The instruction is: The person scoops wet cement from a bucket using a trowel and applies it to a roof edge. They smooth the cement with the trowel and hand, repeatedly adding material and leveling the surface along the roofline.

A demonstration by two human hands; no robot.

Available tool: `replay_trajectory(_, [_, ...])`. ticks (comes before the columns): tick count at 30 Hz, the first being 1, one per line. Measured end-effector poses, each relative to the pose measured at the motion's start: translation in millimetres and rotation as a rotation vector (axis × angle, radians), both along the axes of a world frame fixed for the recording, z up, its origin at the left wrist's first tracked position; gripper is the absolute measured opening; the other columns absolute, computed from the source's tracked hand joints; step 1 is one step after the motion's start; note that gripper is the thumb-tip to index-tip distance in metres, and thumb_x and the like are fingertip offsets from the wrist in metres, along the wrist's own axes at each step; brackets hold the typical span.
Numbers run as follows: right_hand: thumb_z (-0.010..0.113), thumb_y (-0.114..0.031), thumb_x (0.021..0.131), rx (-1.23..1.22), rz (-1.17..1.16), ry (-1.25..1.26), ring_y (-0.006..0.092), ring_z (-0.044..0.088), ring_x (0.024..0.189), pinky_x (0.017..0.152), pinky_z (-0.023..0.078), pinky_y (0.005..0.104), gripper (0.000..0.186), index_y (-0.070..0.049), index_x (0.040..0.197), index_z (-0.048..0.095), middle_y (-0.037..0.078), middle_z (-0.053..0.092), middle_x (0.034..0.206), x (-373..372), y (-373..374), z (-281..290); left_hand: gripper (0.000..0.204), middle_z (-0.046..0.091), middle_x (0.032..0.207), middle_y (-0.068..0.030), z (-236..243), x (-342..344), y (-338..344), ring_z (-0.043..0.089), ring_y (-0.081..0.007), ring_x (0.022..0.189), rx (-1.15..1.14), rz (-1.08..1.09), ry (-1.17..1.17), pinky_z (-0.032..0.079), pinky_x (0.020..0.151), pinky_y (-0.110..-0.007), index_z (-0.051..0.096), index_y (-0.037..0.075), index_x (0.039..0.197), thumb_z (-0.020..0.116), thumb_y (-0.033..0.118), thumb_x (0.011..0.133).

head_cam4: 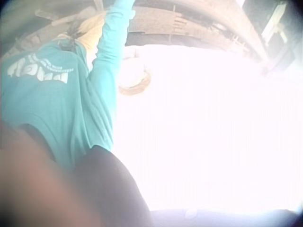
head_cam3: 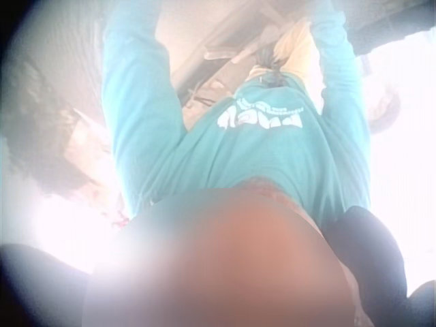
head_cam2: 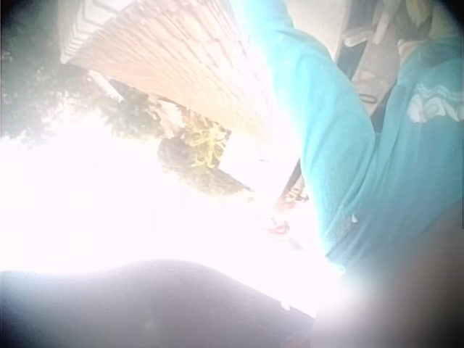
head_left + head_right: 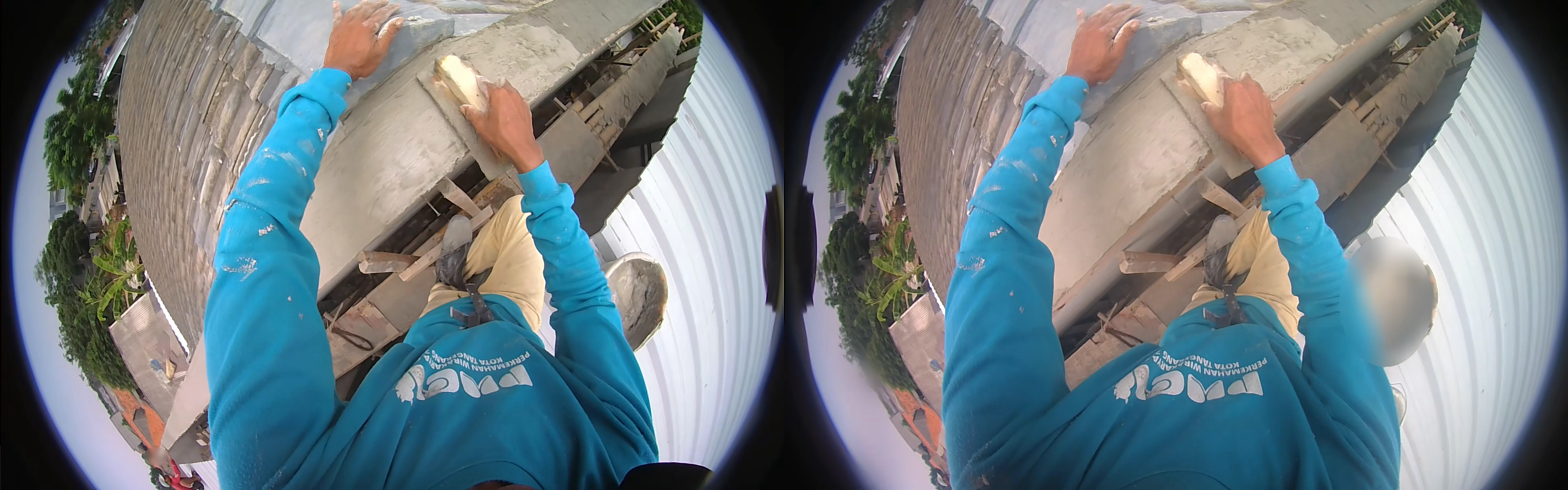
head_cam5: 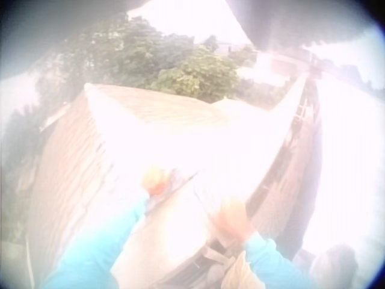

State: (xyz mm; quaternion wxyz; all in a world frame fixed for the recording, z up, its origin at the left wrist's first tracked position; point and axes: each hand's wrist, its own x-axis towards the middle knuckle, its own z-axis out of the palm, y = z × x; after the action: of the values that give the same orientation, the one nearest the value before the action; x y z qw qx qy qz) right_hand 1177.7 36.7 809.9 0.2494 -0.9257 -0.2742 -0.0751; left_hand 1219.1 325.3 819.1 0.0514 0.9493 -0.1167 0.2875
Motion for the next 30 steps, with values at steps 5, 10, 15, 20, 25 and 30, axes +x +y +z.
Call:
replay_trajectory(5, [0.069,-0.015,0.079,0.021,0.36,0.101,0.0412,0.058,0.097,0.074,0.052,0.05,0.043,0.009,0.114,0.059,0.027,0.055,0.104,-99,65,3,0.045,0.052,0.141,-0.0048,-7,2,8,0.041,-0.0311,0.136,0.012,0.018,0.007,0.011,0.116,-0.062,0.055,0.024,0.136,0.036,0.047,0.102])
replay_trajectory(10, [0.058,-0.002,0.079,0.008,0.37,-0.045,0.0377,0.055,0.105,0.074,0.053,0.0486,0.041,0.01,0.118,0.057,0.021,0.052,0.109,-105,69,6,0.048,0.05,0.143,-0.0056,3,1,5,0.038,-0.0307,0.137,-0.021,0.015,0.058,0.009,0.118,-0.058,0.055,0.024,0.136,0.038,0.05,0.1])
replay_trajectory(15, [0.062,-0.009,0.08,-0.061,0.157,-0.138,0.0352,0.055,0.103,0.077,0.052,0.048,0.039,0.004,0.116,0.059,0.018,0.053,0.106,-12,24,0,0.046,0.05,0.143,-0.0057,6,-5,2,0.039,-0.0311,0.137,-0.039,0.007,0.07,0.01,0.118,-0.058,0.055,0.022,0.136,0.04,0.048,0.101])
replay_trajectory(20, [0.068,-0.019,0.081,-0.196,-0.069,-0.292,0.0408,0.057,0.106,0.088,0.051,0.0483,0.045,0.002,0.12,0.06,0.024,0.057,0.111,112,-48,-10,0.044,0.051,0.142,-0.0062,9,-5,0,0.039,-0.0313,0.136,-0.053,-0.013,0.081,0.011,0.117,-0.06,0.055,0.021,0.136,0.041,0.045,0.101])
replay_trajectory(25, [0.068,-0.02,0.082,-0.304,-0.154,-0.336,0.0393,0.057,0.108,0.087,0.051,0.0484,0.039,-0.004,0.117,0.064,0.021,0.058,0.112,206,-82,-7,0.043,0.052,0.141,-0.0063,10,-5,-1,0.04,-0.0317,0.136,-0.049,-0.005,0.087,0.012,0.116,-0.061,0.056,0.021,0.134,0.042,0.044,0.101])
replay_trajectory(30, [0.067,-0.029,0.082,-0.279,-0.242,-0.217,0.0399,0.063,0.099,0.087,0.051,0.0471,0.045,-0.005,0.12,0.065,0.024,0.065,0.106,260,-110,1,0.043,0.052,0.14,-0.0063,13,-3,-3,0.04,-0.0318,0.136,-0.035,0.007,0.075,0.012,0.116,-0.061,0.057,0.021,0.134,0.043,0.044,0.101])
